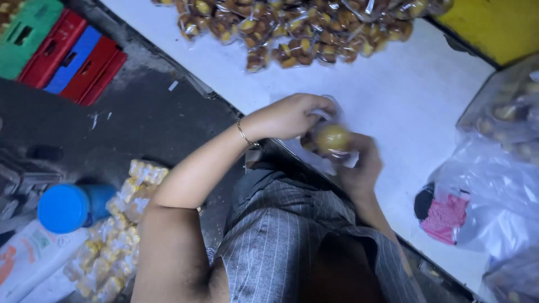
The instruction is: Packing individually wrapped bread rolls into a larger plastic bag for bulk distribution.
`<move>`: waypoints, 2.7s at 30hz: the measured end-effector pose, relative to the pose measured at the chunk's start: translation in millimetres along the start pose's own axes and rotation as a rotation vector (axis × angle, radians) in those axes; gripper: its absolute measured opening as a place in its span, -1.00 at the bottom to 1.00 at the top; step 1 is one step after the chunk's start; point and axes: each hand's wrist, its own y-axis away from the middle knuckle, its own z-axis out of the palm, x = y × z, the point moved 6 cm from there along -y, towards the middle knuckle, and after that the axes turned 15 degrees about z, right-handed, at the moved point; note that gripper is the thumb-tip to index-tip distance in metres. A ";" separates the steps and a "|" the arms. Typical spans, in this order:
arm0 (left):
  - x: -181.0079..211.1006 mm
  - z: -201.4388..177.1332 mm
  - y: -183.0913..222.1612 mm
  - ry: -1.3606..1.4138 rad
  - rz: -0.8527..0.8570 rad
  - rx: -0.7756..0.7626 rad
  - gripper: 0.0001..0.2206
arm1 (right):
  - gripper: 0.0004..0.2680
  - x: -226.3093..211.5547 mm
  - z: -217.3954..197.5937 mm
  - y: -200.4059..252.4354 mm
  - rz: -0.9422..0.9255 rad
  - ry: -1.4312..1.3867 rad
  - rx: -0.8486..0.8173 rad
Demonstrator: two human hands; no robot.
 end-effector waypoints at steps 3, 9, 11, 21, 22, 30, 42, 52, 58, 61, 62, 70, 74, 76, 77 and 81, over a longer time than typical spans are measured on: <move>-39.0 19.2 -8.5 0.097 0.031 -0.008 -0.60 | -0.80 -7.1 60.7 -7.8 -0.578 1.066 -0.136; -243.8 50.0 -1.0 0.437 -0.032 0.148 -0.58 | -0.88 110.8 133.7 -64.7 -0.866 1.113 -0.635; -275.7 54.5 1.5 0.538 0.050 0.234 -0.53 | -0.89 143.0 159.6 -90.9 -0.351 1.430 -0.930; -209.9 28.0 -8.4 0.451 0.223 0.280 -0.67 | -0.92 34.1 157.9 -50.8 -0.534 1.533 -0.659; -209.6 33.2 -11.3 0.428 0.217 0.259 -0.64 | -0.97 14.7 170.1 -55.1 -0.491 1.605 -0.694; -264.9 15.8 31.4 0.132 -0.021 0.155 -0.74 | -0.86 2.7 224.3 -171.8 0.390 1.094 -0.789; -299.3 56.0 54.2 0.192 0.060 0.377 -0.61 | -0.75 119.2 191.9 -297.0 -0.627 1.159 -0.521; -288.2 48.2 53.4 0.179 0.015 0.349 -0.65 | -0.32 124.6 169.4 -198.3 -0.435 1.540 -0.325; -213.5 9.0 44.0 0.028 0.002 0.327 -0.62 | -0.23 181.2 171.5 -242.0 0.038 1.626 -0.484; -129.7 -11.0 39.4 0.191 0.060 0.374 -0.69 | -0.33 170.6 139.3 -221.7 0.403 1.333 -0.588; -100.8 -18.1 35.5 0.119 0.044 0.350 -0.72 | -0.39 144.7 126.7 -220.5 0.431 1.032 -0.533; -149.2 -5.4 19.4 0.521 0.141 0.525 -0.73 | -0.52 -2.2 62.9 -115.9 0.536 0.045 -0.303; -79.7 -37.8 23.8 0.281 0.044 0.438 -0.74 | -0.72 -33.4 98.5 -12.4 -0.074 1.073 -0.952; -36.3 -45.2 36.2 0.268 0.014 0.435 -0.75 | -0.68 -22.0 85.7 -0.3 -0.305 1.267 -0.920; -17.3 -47.6 42.0 0.262 -0.022 0.423 -0.75 | -0.62 -15.0 80.2 9.1 -0.530 1.449 -0.873; -18.4 -67.5 53.2 0.289 0.015 0.421 -0.72 | -0.44 -117.4 93.5 -40.0 0.300 0.931 -0.822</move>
